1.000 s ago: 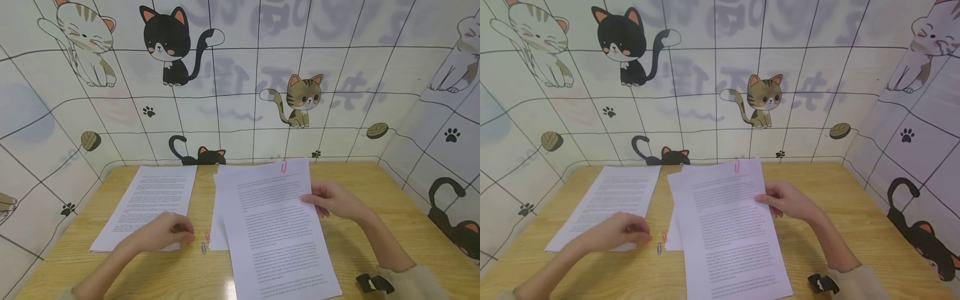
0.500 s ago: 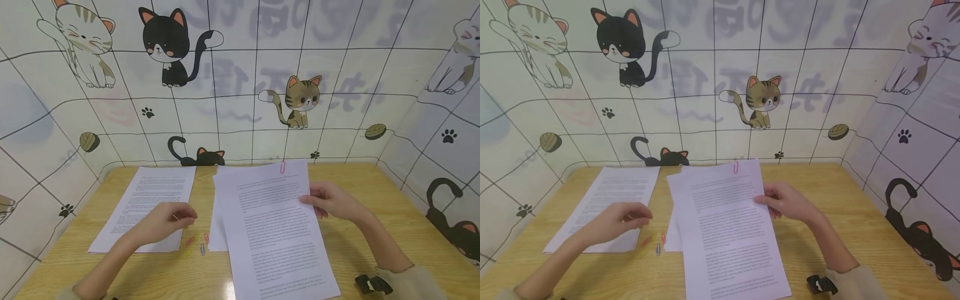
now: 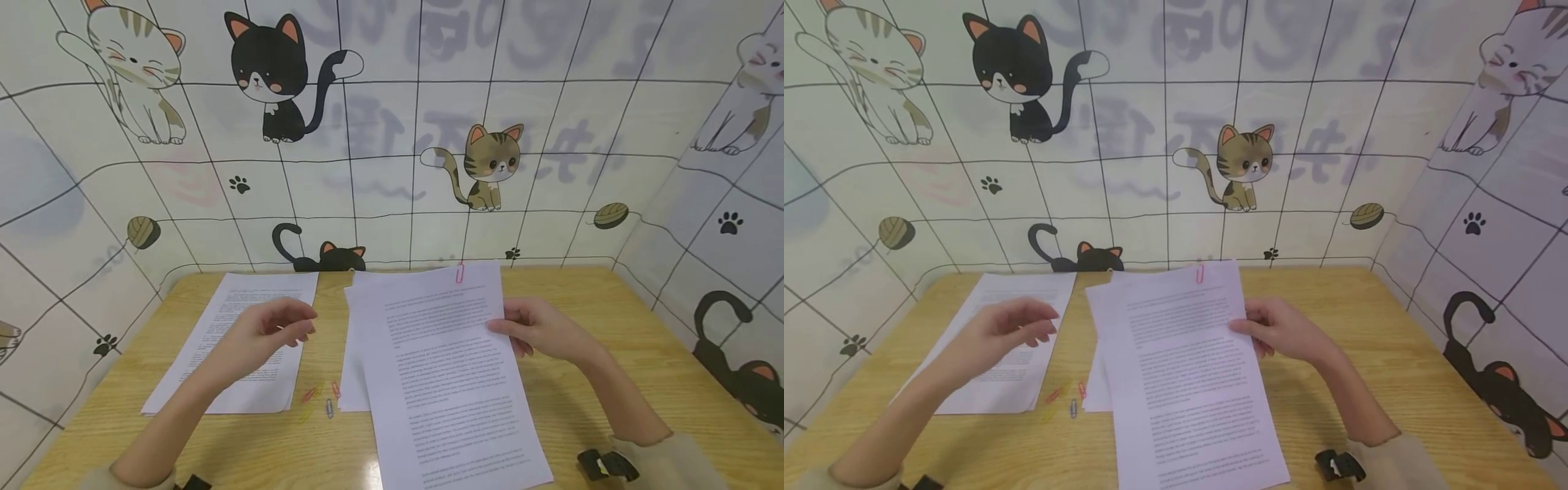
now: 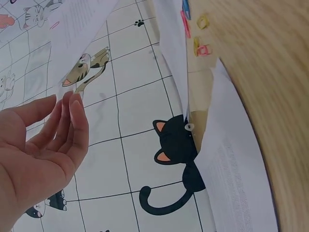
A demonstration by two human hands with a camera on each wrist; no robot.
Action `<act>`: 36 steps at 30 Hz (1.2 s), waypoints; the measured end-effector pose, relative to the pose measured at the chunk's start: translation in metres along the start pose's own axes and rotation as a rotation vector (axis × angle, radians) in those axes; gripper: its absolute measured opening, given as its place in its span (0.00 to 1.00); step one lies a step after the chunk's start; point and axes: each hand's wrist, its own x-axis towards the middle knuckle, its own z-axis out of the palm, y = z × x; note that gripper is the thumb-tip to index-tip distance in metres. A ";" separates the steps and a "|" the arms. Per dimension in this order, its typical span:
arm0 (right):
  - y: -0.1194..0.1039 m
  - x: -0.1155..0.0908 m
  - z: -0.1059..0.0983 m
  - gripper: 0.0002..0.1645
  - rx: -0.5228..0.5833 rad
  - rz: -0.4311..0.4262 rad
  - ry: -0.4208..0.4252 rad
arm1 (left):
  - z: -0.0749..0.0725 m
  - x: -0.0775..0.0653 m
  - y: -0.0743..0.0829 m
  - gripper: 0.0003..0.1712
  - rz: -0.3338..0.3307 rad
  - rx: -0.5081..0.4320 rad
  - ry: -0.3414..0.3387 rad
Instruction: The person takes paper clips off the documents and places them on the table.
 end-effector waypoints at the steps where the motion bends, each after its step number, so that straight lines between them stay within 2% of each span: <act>1: 0.000 0.000 0.000 0.09 0.001 -0.004 0.001 | 0.000 0.001 0.001 0.10 0.003 -0.001 0.008; 14: 0.002 0.003 0.005 0.08 -0.004 -0.011 0.015 | 0.003 0.016 0.019 0.10 0.042 0.022 0.110; 24: 0.001 0.004 0.005 0.08 -0.004 -0.020 0.006 | 0.010 0.035 0.033 0.10 0.069 0.001 0.143; 29: 0.001 0.004 0.005 0.08 0.008 -0.020 0.000 | 0.016 0.045 0.041 0.10 0.096 -0.016 0.143; 36: 0.001 0.004 0.006 0.08 0.004 -0.018 0.001 | 0.030 0.055 0.052 0.08 0.169 0.016 0.164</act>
